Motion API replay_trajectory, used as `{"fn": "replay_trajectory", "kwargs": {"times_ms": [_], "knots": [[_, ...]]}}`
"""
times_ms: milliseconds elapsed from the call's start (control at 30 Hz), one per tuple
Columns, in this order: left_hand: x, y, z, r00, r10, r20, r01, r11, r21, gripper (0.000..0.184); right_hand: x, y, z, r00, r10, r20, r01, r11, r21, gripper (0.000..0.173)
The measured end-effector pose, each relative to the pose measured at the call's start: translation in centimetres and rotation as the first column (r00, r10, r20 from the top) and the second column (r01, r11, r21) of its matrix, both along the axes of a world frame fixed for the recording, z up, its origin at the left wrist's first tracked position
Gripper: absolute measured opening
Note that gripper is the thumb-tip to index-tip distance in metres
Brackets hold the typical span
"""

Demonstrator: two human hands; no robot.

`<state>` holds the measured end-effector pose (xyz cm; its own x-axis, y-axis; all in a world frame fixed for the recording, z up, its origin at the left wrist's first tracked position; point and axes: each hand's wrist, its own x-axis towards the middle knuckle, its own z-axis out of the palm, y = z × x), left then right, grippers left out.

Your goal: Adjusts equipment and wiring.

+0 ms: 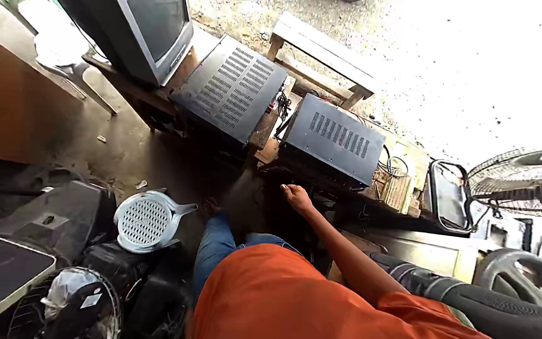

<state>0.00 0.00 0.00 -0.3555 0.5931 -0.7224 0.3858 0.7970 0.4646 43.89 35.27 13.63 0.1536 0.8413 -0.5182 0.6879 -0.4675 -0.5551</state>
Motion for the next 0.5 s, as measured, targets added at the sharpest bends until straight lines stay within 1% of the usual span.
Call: {"fn": "replay_trajectory", "kwargs": {"times_ms": [33, 100, 133, 167, 233, 267, 367, 433, 500], "knots": [[-0.9, 2.9, -0.8, 0.998, 0.045, -0.054, -0.044, 0.999, 0.023, 0.035, -0.4, 0.8, -0.2, 1.000, 0.002, 0.010, -0.001, 0.999, -0.052, 0.045], [-3.7, 11.9, 1.4, 0.987, 0.144, 0.075, -0.130, 0.977, -0.168, 0.041, -1.2, 2.9, -0.6, 0.999, 0.040, 0.023, -0.036, 0.990, -0.139, 0.035], [-4.9, 15.7, 1.6, 0.974, 0.200, 0.106, -0.174, 0.962, -0.211, 0.043, -1.4, 4.0, -0.7, 0.998, 0.060, 0.030, -0.054, 0.985, -0.165, 0.033], [-6.0, 18.8, 1.1, 0.968, 0.222, 0.118, -0.194, 0.958, -0.209, 0.045, -1.5, 4.9, -0.5, 0.996, 0.076, 0.038, -0.068, 0.982, -0.174, 0.033], [-8.2, 25.0, -0.1, 0.981, 0.146, 0.125, -0.124, 0.978, -0.170, 0.047, -1.0, 7.2, 0.1, 0.993, 0.109, 0.044, -0.101, 0.984, -0.146, 0.031], [-8.7, 28.7, 0.2, 0.988, 0.098, 0.116, -0.081, 0.986, -0.142, 0.047, -0.6, 8.7, 0.5, 0.992, 0.122, 0.039, -0.117, 0.987, -0.109, 0.029], [-7.1, 39.9, 2.9, 0.994, -0.032, 0.109, 0.038, 0.998, -0.049, 0.045, 1.3, 13.9, 1.3, 0.994, 0.104, 0.035, -0.106, 0.993, 0.055, 0.026], [-4.6, 46.1, 4.9, 0.983, -0.093, 0.156, 0.093, 0.996, 0.008, 0.045, 2.8, 18.3, 1.2, 0.997, 0.073, 0.027, -0.076, 0.986, 0.145, 0.028], [-1.4, 50.8, 6.0, 0.961, -0.069, 0.267, 0.050, 0.996, 0.075, 0.046, 4.4, 23.3, 0.7, 0.998, 0.052, 0.026, -0.056, 0.981, 0.187, 0.032]]}}
